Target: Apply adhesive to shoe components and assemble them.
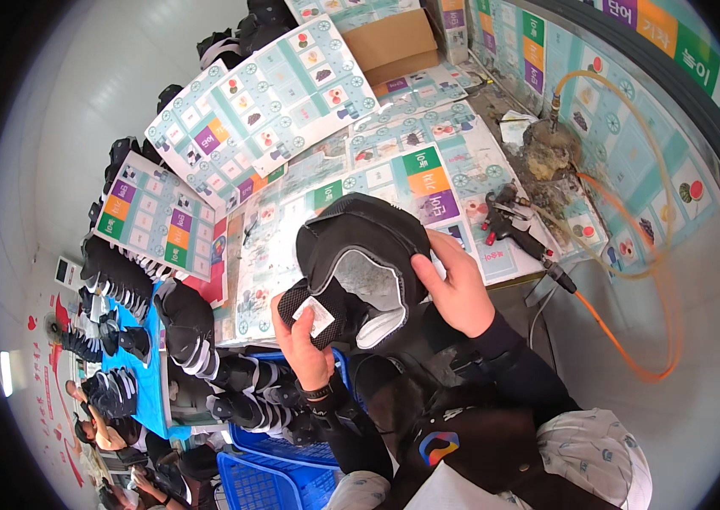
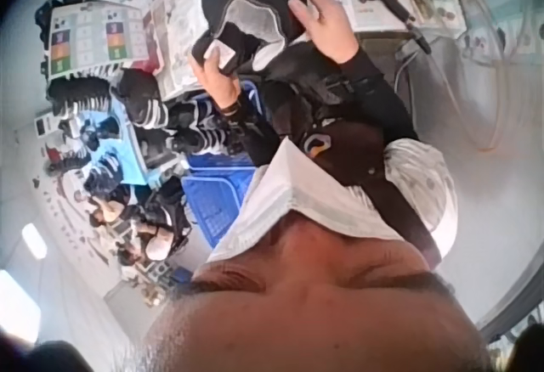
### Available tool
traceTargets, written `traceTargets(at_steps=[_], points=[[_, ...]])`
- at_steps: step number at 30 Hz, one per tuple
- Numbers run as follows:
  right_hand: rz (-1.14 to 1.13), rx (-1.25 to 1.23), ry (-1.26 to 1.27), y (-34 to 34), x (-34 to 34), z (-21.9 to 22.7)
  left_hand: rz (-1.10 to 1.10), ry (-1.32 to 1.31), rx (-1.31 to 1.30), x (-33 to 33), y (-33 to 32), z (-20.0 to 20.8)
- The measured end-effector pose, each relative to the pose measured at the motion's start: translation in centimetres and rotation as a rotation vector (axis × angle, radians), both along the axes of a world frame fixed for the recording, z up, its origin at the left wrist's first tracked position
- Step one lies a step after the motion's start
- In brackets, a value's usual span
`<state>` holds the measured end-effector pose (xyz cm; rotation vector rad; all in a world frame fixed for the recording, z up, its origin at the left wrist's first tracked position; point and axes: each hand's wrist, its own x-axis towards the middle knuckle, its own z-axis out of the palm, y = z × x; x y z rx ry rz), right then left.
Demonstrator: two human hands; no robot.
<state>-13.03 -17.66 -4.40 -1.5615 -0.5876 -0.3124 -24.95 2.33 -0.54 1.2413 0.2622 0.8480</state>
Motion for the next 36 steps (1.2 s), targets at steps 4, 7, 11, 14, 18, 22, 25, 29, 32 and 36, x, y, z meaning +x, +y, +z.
traceTargets(at_steps=[4,7,11,14,18,22,25,29,32,36], points=[[0.166,0.079,0.462,0.0,0.2,0.0,-0.013,-0.063,-0.074,-1.2,0.3,-0.3],[0.373,0.090,0.664,-1.2,0.8,0.3,-0.036,-0.064,-0.058,-2.5,1.0,-0.3],[0.372,0.127,0.241,-1.4,1.4,2.2,-0.118,-0.014,0.039,-4.0,2.0,-0.2],[0.274,-0.319,0.016,0.0,2.8,3.5,-0.167,0.011,0.055,-4.2,2.4,-0.1],[0.192,-0.307,0.128,0.8,5.6,2.6,-0.163,0.054,0.025,-4.1,2.7,0.4],[-0.437,-0.673,-0.193,-3.9,7.3,-1.5,-0.089,0.110,-0.082,-4.3,4.4,2.6],[-0.519,-1.002,-0.104,-7.7,7.8,-5.3,-0.163,0.176,-0.089,-3.2,6.4,4.2],[-0.613,-1.199,-0.088,-8.9,10.2,-8.0,-0.373,0.234,-0.050,3.9,7.7,3.0],[-0.540,-1.152,-0.010,-8.9,12.1,-7.3,-0.336,0.369,-0.020,10.2,6.9,-0.3],[-0.479,-0.708,0.197,-10.9,10.6,-4.7,-0.227,0.388,0.021,14.2,5.6,-4.1]])
